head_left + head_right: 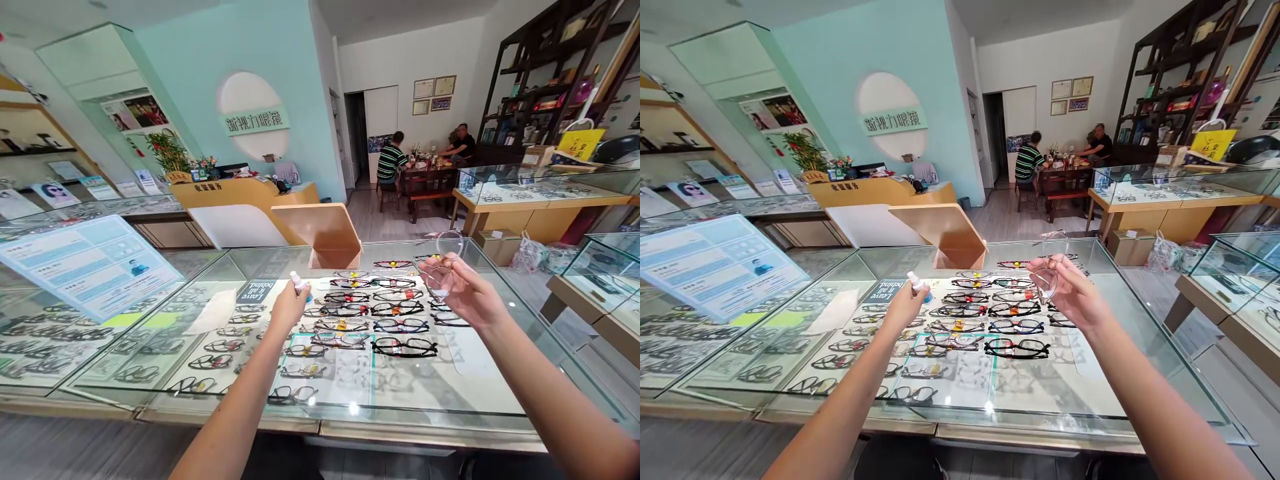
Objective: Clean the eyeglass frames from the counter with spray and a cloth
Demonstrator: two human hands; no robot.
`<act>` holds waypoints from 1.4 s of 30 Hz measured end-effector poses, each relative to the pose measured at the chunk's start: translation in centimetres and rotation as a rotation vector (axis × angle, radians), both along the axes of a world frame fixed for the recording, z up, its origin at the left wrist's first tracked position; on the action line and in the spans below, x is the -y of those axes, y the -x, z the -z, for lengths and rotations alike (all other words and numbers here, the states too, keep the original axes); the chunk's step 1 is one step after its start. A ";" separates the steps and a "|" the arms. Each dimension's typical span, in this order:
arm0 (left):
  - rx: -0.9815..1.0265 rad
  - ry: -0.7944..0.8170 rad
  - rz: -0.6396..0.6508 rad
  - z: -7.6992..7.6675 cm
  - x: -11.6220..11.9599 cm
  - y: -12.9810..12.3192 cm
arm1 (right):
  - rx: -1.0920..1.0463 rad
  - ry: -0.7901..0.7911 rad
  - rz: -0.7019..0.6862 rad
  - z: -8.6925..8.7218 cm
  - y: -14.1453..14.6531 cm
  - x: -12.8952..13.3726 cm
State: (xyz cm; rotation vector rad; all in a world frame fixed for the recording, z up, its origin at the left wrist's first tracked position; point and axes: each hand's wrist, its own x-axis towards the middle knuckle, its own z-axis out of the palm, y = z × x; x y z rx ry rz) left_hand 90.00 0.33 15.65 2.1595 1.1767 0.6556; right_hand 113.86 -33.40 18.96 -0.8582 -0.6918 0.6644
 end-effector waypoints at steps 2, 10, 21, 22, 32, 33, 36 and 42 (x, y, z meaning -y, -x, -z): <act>0.102 -0.014 0.102 -1.8 1.2 -0.6 | 0.007 -0.012 -0.014 -0.3 -0.2 -0.2; 0.727 0.376 0.839 -15.4 10.4 -6.0 | 0.256 -0.055 0.027 -11.2 1.5 -1.5; 0.740 0.726 1.042 -16.6 11.3 -8.5 | 0.384 -0.013 -0.036 -13.3 3.9 -3.3; 0.740 0.728 1.023 -16.5 11.0 -8.6 | 0.381 0.003 -0.053 -12.9 3.8 -3.7; 0.685 0.548 0.961 -15.1 9.8 -10.0 | 0.396 0.094 -0.159 -11.1 2.7 -5.8; 0.665 0.550 0.963 -15.0 9.7 -10.0 | 0.385 0.089 -0.170 -11.0 2.6 -6.0; 0.605 0.537 0.966 -14.7 9.4 -10.1 | 0.350 0.083 -0.203 -10.9 2.6 -6.2; 0.586 0.363 0.918 -14.1 9.5 -10.3 | 0.358 0.107 -0.212 -11.0 3.2 -6.0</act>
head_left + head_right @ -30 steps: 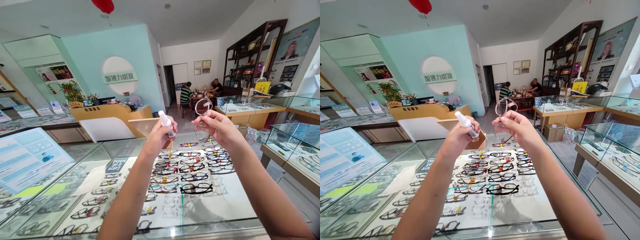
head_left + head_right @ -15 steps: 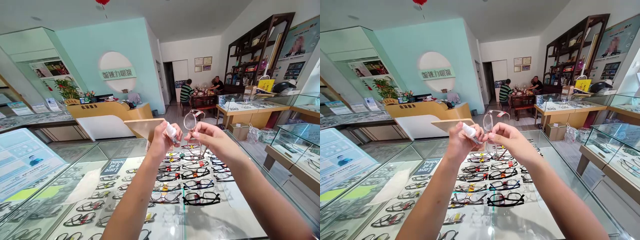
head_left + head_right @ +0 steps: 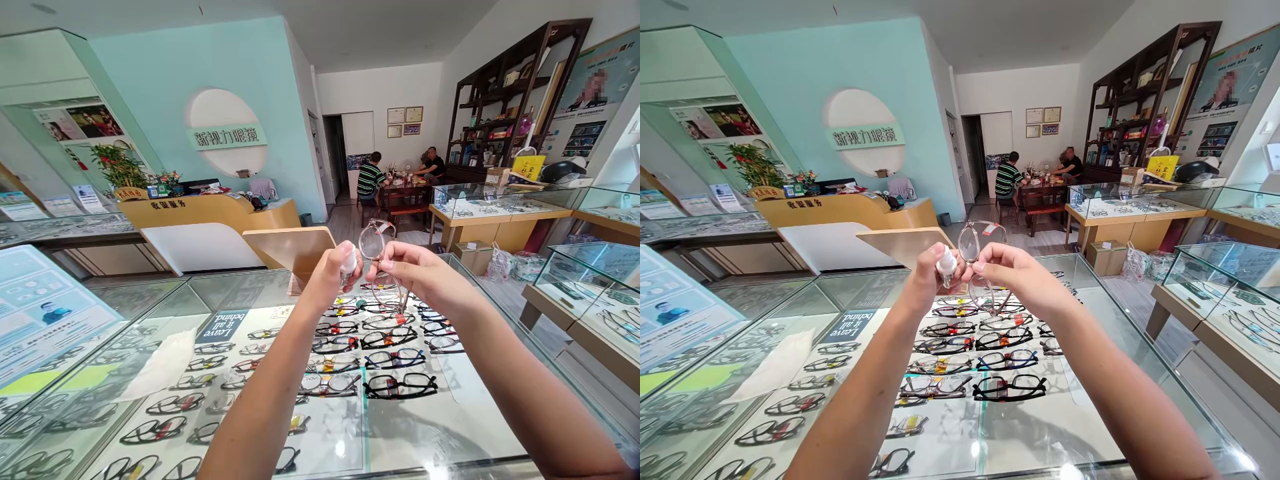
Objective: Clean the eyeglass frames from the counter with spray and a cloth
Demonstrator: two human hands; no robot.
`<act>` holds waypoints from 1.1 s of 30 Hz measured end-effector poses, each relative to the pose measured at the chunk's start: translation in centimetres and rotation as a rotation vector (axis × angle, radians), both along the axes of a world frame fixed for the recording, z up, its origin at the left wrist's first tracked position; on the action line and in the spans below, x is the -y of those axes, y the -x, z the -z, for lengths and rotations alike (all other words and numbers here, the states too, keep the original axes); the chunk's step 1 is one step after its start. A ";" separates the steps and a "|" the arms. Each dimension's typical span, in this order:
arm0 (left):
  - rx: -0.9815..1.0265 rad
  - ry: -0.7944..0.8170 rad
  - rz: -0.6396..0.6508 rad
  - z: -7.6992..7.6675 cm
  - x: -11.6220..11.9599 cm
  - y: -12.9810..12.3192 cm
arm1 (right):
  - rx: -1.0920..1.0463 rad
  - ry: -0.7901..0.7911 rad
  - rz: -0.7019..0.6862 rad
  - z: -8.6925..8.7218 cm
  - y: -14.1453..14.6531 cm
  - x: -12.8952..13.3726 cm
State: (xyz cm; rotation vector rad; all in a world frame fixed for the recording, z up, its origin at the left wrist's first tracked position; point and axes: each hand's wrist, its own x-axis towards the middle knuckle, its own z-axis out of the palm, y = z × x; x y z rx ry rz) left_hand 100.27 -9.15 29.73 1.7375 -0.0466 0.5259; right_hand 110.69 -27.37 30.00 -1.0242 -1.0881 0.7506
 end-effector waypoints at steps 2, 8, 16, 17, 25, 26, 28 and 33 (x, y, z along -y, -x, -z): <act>-0.003 -0.029 -0.021 0.1 0.0 0.0 | 0.007 0.001 -0.011 0.0 0.1 0.0; 0.002 0.001 0.022 -0.1 -0.6 0.2 | -0.069 -0.033 -0.036 -0.1 -0.3 -0.2; -0.164 -0.332 0.123 -0.6 -0.4 0.7 | -0.191 -0.126 0.019 0.3 -1.5 -0.8; -0.177 -0.365 0.128 -0.5 -0.2 0.6 | -0.198 -0.126 0.016 0.4 -1.5 -0.8; -0.143 -0.264 0.063 -0.5 0.1 0.8 | -0.248 -0.109 0.026 0.0 -1.3 -0.7; -0.119 -0.225 0.037 -0.8 0.0 1.0 | -0.265 -0.103 0.029 -0.1 -1.3 -0.7; -0.046 -0.166 -0.034 -1.2 -0.5 1.4 | -0.303 -0.088 0.038 -0.3 -1.3 -0.6; 0.158 -0.077 -0.407 -0.6 -3.3 2.6 | -0.419 -0.052 0.022 -0.4 -1.2 -0.7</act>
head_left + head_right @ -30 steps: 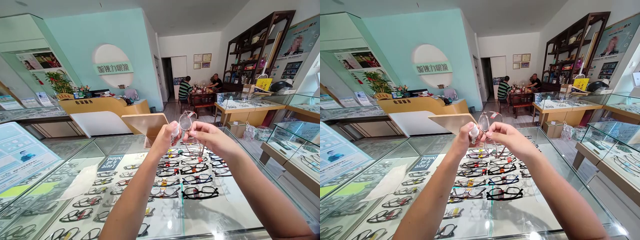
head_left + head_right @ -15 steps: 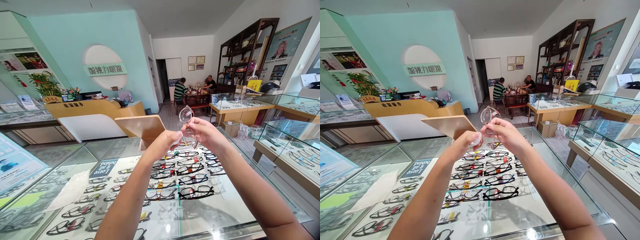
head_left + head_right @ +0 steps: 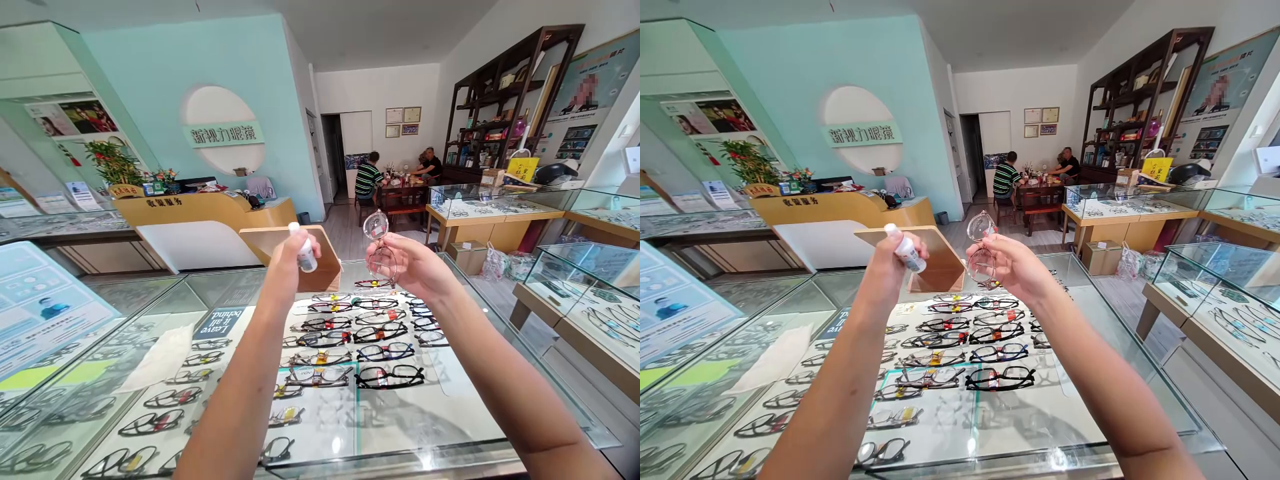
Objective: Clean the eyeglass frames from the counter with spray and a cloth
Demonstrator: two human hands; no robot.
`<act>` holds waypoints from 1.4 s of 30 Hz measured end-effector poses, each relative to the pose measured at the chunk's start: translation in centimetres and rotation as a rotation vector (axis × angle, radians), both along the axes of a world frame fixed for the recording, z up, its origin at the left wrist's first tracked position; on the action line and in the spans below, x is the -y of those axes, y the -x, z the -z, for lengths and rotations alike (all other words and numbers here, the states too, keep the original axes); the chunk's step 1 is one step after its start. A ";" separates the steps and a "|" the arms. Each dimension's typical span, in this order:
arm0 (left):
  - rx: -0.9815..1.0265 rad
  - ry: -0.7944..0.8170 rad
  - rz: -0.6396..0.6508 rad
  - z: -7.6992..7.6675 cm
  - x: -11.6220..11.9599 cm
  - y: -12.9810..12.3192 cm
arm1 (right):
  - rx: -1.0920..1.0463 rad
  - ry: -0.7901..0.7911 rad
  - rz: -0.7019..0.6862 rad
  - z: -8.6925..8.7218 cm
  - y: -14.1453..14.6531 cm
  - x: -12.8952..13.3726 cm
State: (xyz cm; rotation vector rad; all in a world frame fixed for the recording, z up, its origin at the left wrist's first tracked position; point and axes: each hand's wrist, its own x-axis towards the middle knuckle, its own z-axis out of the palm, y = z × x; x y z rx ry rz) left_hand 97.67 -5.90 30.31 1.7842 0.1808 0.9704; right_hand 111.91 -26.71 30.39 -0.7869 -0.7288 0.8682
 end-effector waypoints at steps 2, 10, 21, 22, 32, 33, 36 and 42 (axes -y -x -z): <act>-0.014 0.015 -0.195 2.0 -2.1 0.6 | -0.027 0.008 -0.033 0.1 0.1 -0.1; -0.333 0.049 -0.663 14.5 -10.4 3.9 | -0.010 0.052 -0.062 0.3 0.6 -0.1; -0.524 0.045 -0.647 19.2 -12.6 3.9 | 0.016 0.106 -0.025 0.3 1.3 0.0; -0.525 0.041 -0.647 19.2 -12.5 3.9 | 0.028 0.106 -0.021 0.3 1.3 0.0; -0.136 -0.209 -0.932 13.1 -7.4 5.6 | 0.091 0.168 0.057 -0.4 1.7 0.6; -0.047 -0.274 -0.964 12.0 -7.4 6.3 | 0.101 0.174 0.067 -0.5 1.7 0.7; -0.030 -0.402 -1.011 9.6 -9.1 9.4 | 0.082 0.181 0.095 -0.7 1.6 1.0; -0.642 -0.255 -0.947 11.1 -16.8 16.8 | 0.051 0.185 0.115 -0.9 1.5 1.3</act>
